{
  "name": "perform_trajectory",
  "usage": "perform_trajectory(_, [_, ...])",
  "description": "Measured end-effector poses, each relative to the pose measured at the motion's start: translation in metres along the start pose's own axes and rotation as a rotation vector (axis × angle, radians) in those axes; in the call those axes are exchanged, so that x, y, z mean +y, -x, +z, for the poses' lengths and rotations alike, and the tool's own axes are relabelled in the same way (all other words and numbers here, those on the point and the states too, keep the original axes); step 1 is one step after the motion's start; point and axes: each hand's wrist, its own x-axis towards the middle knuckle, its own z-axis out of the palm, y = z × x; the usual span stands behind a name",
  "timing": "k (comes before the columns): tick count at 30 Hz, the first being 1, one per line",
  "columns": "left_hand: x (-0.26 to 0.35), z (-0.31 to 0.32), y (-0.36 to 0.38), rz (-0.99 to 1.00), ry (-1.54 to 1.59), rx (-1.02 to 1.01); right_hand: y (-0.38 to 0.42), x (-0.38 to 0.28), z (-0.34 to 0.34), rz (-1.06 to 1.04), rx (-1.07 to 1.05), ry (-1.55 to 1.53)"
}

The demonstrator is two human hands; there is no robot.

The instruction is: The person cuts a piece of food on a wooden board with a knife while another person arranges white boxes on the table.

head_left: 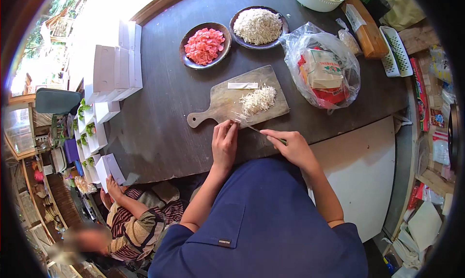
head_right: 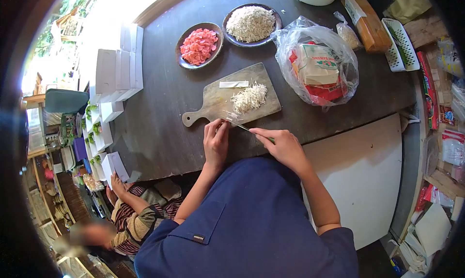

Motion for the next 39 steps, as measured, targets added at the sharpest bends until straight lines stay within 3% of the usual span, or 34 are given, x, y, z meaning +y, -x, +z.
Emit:
perform_trajectory(4, [-0.004, -0.009, 0.0, 0.021, -0.007, 0.036, -0.004, 0.01, -0.008, 0.122, -0.108, -0.03])
perform_trajectory(6, [-0.008, -0.011, 0.0, 0.045, -0.007, 0.044, -0.013, 0.013, -0.007, 0.083, -0.1, -0.057])
perform_trajectory(9, [-0.008, -0.014, 0.0, 0.023, 0.029, 0.037, -0.03, 0.014, -0.003, 0.054, -0.062, -0.04])
perform_trajectory(12, [-0.007, -0.01, 0.001, 0.034, 0.041, 0.049, -0.037, 0.009, 0.004, -0.017, 0.115, -0.022])
perform_trajectory(17, [-0.004, -0.005, 0.003, 0.027, 0.066, 0.062, -0.042, 0.011, 0.023, -0.054, -0.039, 0.003])
perform_trajectory(21, [-0.001, -0.006, 0.002, 0.009, 0.075, 0.059, -0.048, 0.008, 0.025, -0.02, -0.022, -0.001])
perform_trajectory(23, [-0.001, 0.0, 0.001, 0.019, 0.084, 0.054, -0.049, 0.005, 0.023, -0.038, 0.187, 0.062])
perform_trajectory(29, [0.006, 0.017, -0.011, 0.086, 0.071, 0.038, -0.018, 0.006, 0.013, -0.123, 0.145, 0.169])
perform_trajectory(39, [0.011, 0.021, -0.011, 0.096, -0.007, 0.039, 0.017, 0.008, 0.016, -0.002, 0.148, 0.232])
